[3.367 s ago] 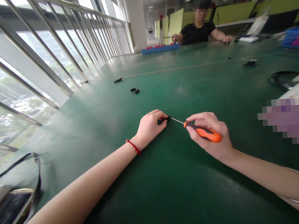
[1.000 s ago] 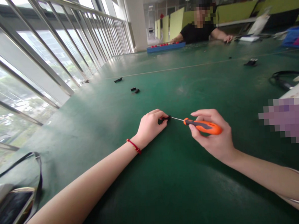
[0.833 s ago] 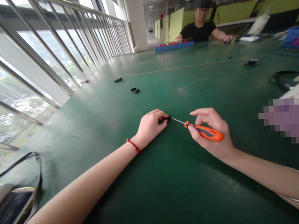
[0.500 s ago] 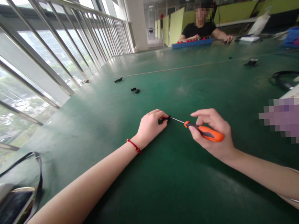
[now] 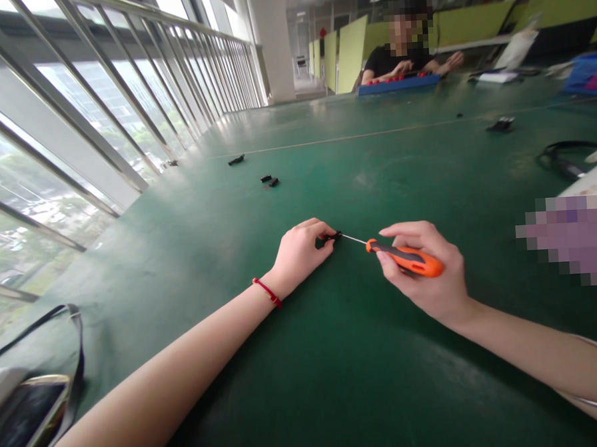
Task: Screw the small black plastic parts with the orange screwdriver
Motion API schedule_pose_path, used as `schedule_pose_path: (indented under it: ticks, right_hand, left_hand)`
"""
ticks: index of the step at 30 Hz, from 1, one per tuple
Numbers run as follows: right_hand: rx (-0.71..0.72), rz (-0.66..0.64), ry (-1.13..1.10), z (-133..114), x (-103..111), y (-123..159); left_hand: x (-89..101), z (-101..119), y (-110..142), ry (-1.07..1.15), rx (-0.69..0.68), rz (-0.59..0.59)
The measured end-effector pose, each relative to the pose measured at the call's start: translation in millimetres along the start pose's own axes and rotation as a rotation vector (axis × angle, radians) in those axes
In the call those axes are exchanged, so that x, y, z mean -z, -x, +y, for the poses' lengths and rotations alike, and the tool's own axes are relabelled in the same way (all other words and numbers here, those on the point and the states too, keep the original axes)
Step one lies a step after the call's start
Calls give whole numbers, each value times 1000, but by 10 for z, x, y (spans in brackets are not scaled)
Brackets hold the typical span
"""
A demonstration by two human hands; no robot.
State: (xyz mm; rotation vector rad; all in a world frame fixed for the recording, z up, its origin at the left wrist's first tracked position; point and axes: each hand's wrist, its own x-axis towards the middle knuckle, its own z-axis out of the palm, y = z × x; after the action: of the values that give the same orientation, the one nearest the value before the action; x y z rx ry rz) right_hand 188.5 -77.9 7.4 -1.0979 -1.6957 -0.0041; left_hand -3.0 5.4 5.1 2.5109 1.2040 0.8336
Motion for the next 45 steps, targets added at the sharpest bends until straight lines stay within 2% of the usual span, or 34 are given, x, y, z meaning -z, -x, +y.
schedule_pose_path:
  ticks: [3, 7, 13, 17, 22, 25, 27, 31, 36, 40, 45]
  right_hand:
    - [-44, 44, -23, 7, -6, 0]
    - [10, -72, 13, -12, -4, -20]
    - [-54, 35, -11, 3, -7, -11]
    - [-2, -60, 12, 10, -3, -10]
    - [-20, 61, -40, 16, -11, -13]
    - [-11, -39, -9, 6, -8, -16]
    - [-2, -62, 17, 1, -6, -16]
    - [-49, 50, -25, 13, -12, -16]
    - [-53, -70, -3, 9, -15, -13]
    - [-65, -4, -26, -6, -12, -18]
    - [-41, -91, 1, -18, -7, -27]
  left_hand:
    - [3, 2, 0, 2, 0, -2]
    - [-1, 2, 3, 6, 1, -2]
    - [-4, 5, 4, 0, 1, -1]
    - [2, 13, 0, 4, 7, -3]
    - [4, 10, 1, 1, 0, 1]
    - [6, 9, 2, -1, 0, -3]
    - [8, 11, 2, -4, 3, -4]
    - [8, 17, 1, -1, 3, -1]
    - [2, 11, 2, -1, -2, 0]
    - [-1, 4, 1, -9, -7, -3]
    - [-3, 0, -4, -7, -4, -1]
